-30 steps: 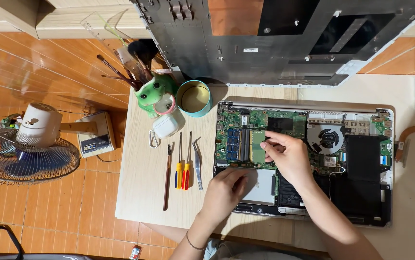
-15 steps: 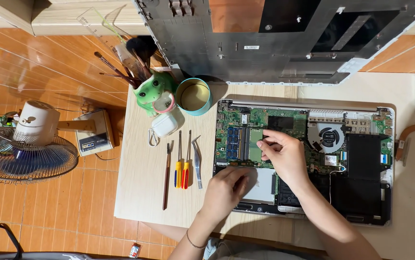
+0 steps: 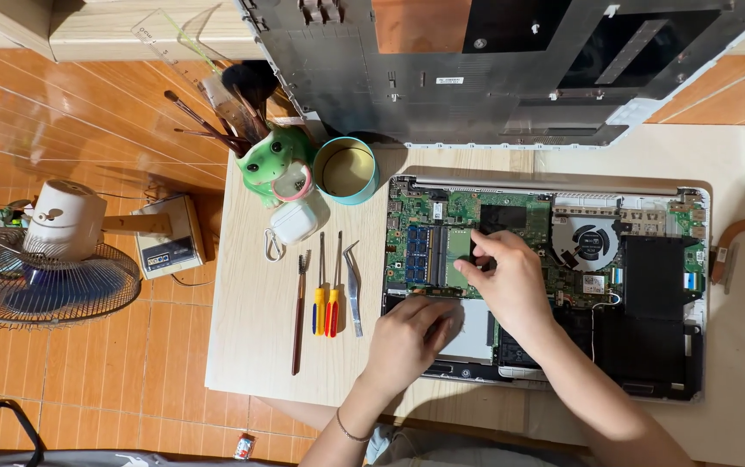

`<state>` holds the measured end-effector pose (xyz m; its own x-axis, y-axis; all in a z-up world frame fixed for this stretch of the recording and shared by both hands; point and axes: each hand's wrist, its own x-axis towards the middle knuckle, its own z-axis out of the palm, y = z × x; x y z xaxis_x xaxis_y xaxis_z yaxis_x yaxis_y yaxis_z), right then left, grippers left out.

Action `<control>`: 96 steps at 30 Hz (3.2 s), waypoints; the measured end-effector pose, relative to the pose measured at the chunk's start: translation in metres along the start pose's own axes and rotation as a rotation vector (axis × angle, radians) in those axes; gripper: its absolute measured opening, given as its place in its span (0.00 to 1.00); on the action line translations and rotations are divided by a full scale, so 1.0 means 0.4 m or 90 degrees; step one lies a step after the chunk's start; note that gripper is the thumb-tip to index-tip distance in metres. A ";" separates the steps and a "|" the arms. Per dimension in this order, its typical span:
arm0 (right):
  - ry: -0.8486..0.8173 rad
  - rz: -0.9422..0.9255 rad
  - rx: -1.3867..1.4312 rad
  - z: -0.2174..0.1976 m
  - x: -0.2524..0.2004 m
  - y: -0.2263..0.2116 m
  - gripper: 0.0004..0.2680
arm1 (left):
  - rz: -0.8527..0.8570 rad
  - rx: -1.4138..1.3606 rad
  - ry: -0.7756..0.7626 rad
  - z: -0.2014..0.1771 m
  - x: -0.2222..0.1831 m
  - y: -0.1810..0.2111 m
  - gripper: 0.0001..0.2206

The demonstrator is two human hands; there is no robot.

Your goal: The person repairs and reassembles the internal components of a laptop computer.

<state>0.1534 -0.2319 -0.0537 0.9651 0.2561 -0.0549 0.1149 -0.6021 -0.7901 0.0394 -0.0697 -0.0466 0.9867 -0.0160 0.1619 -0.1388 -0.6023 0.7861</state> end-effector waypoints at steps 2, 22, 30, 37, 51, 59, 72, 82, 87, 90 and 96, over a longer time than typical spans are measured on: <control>-0.019 0.002 -0.020 -0.001 0.000 0.001 0.18 | -0.005 0.000 -0.003 0.002 -0.003 -0.002 0.10; -0.057 0.011 -0.059 0.007 0.010 -0.017 0.20 | -0.011 -0.001 -0.004 0.001 0.002 -0.002 0.09; -0.034 -0.090 -0.105 0.018 -0.015 0.020 0.14 | -0.008 -0.011 -0.012 -0.003 0.003 -0.003 0.09; 0.058 -0.330 -0.409 0.047 -0.030 0.045 0.14 | -0.007 -0.008 0.004 0.002 0.001 -0.010 0.07; 0.011 -0.208 -0.217 -0.038 0.055 0.030 0.06 | 0.018 0.004 0.001 0.004 -0.007 -0.013 0.07; 0.075 -0.303 -0.289 -0.013 0.018 0.048 0.08 | 0.012 -0.020 0.011 -0.002 -0.005 -0.007 0.06; 0.064 -0.383 -0.322 0.005 0.007 0.067 0.14 | 0.190 0.173 -0.118 -0.038 0.386 -0.072 0.07; 0.054 -0.395 -0.323 0.008 0.006 0.075 0.13 | 0.163 0.218 -0.300 0.002 0.457 -0.110 0.15; 0.065 -0.434 -0.360 0.010 0.008 0.066 0.13 | 0.205 0.218 -0.307 0.005 0.464 -0.118 0.17; 0.052 -0.441 -0.368 0.021 0.013 0.084 0.13 | 0.204 0.181 -0.291 -0.001 0.464 -0.116 0.16; 0.042 -0.424 -0.323 0.008 0.022 0.096 0.15 | 0.096 -0.107 -0.161 -0.191 0.414 -0.053 0.12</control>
<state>0.1657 -0.2501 -0.0864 0.6681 0.6433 0.3739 0.7422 -0.6120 -0.2731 0.1991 0.0014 0.0089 0.9409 -0.3051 0.1469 -0.2757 -0.4384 0.8554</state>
